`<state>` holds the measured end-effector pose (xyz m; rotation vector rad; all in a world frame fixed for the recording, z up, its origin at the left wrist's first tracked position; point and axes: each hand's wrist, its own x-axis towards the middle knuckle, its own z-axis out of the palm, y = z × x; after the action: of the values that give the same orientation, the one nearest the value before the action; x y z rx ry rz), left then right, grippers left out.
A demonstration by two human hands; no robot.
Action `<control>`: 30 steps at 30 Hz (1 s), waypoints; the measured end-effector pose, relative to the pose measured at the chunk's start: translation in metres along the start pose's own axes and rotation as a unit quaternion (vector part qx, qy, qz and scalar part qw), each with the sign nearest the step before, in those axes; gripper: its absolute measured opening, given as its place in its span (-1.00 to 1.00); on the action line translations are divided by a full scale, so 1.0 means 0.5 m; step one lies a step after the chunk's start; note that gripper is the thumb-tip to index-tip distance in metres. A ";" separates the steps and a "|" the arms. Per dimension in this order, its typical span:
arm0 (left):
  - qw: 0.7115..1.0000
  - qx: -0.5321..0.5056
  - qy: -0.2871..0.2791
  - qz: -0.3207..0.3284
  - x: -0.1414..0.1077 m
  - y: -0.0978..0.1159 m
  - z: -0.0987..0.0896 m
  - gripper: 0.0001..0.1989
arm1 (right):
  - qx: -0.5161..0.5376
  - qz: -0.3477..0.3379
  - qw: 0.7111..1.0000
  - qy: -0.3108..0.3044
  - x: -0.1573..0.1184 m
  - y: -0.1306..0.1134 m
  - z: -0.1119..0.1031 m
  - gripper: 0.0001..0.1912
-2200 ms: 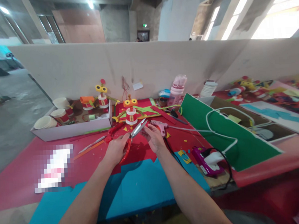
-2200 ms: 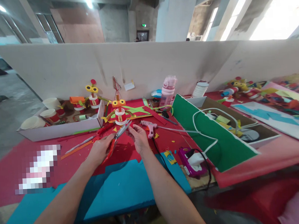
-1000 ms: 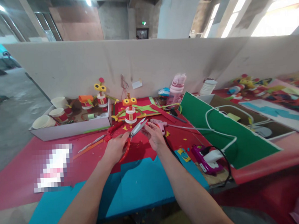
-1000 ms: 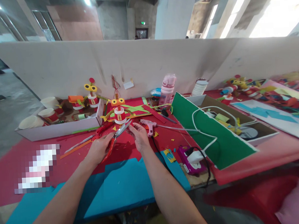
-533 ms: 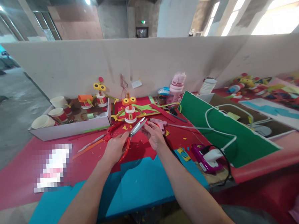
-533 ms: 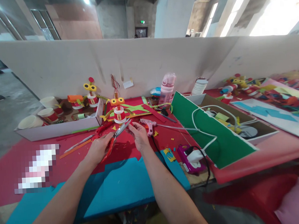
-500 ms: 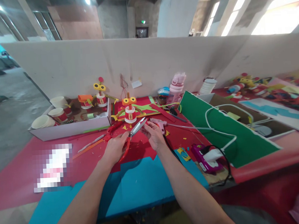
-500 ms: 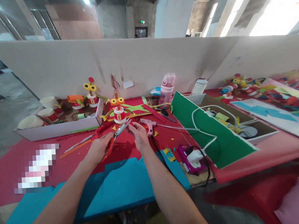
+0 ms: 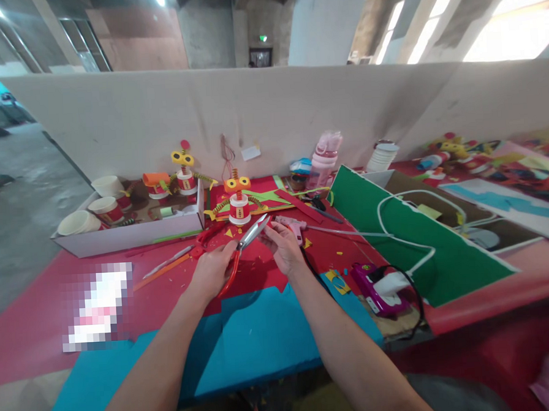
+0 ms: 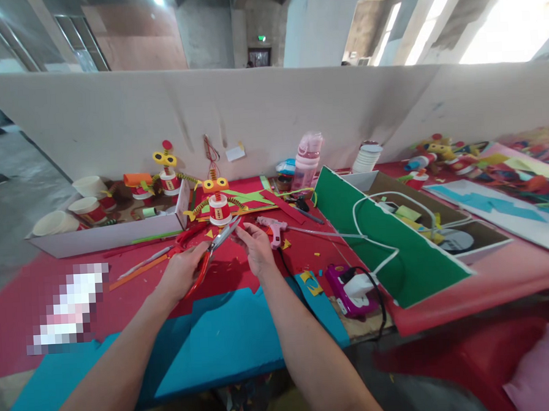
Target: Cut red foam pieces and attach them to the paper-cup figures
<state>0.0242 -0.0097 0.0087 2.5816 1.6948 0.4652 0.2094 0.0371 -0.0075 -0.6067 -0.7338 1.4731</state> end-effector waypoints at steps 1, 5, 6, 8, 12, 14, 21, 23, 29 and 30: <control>1.000 0.002 0.001 0.001 0.000 0.000 0.000 -0.59 | 0.000 0.000 1.000 0.000 0.000 0.000 0.000 -0.72; 1.000 0.004 0.004 0.002 -0.001 0.000 0.000 -0.60 | -0.004 -0.001 1.000 -0.002 -0.001 -0.002 0.000 -0.72; 1.000 0.005 0.004 0.002 -0.001 0.000 0.000 -0.61 | -0.005 -0.001 1.000 -0.001 -0.001 -0.002 0.000 -0.71; 1.000 0.010 0.001 0.000 0.000 0.002 -0.002 -0.63 | -0.008 -0.001 1.000 0.003 0.000 -0.002 0.001 -0.70; 1.000 0.023 -0.009 -0.007 0.000 0.006 -0.006 -0.65 | -0.014 -0.004 1.000 0.005 0.000 -0.003 0.001 -0.69; 0.999 0.029 -0.012 -0.009 0.000 0.007 -0.007 -0.64 | -0.019 -0.006 1.000 0.003 -0.001 -0.004 0.001 -0.69; 0.999 0.029 -0.015 -0.009 0.000 0.008 -0.010 -0.61 | -0.019 -0.002 1.000 0.005 0.000 -0.003 -0.001 -0.70; 0.999 0.030 -0.014 -0.009 0.000 0.008 -0.010 -0.63 | -0.019 -0.003 1.000 0.005 0.001 -0.003 -0.001 -0.70; 0.999 0.031 -0.016 -0.012 0.000 0.008 -0.008 -0.65 | -0.011 -0.005 1.000 0.000 0.001 -0.003 -0.002 -0.69; 0.999 0.031 -0.017 -0.012 0.000 0.008 -0.008 -0.65 | -0.012 -0.005 1.000 0.000 0.001 -0.003 -0.002 -0.70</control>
<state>0.0269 -0.0119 0.0133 2.5933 1.7552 0.3715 0.2113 0.0378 -0.0068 -0.6195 -0.7541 1.4570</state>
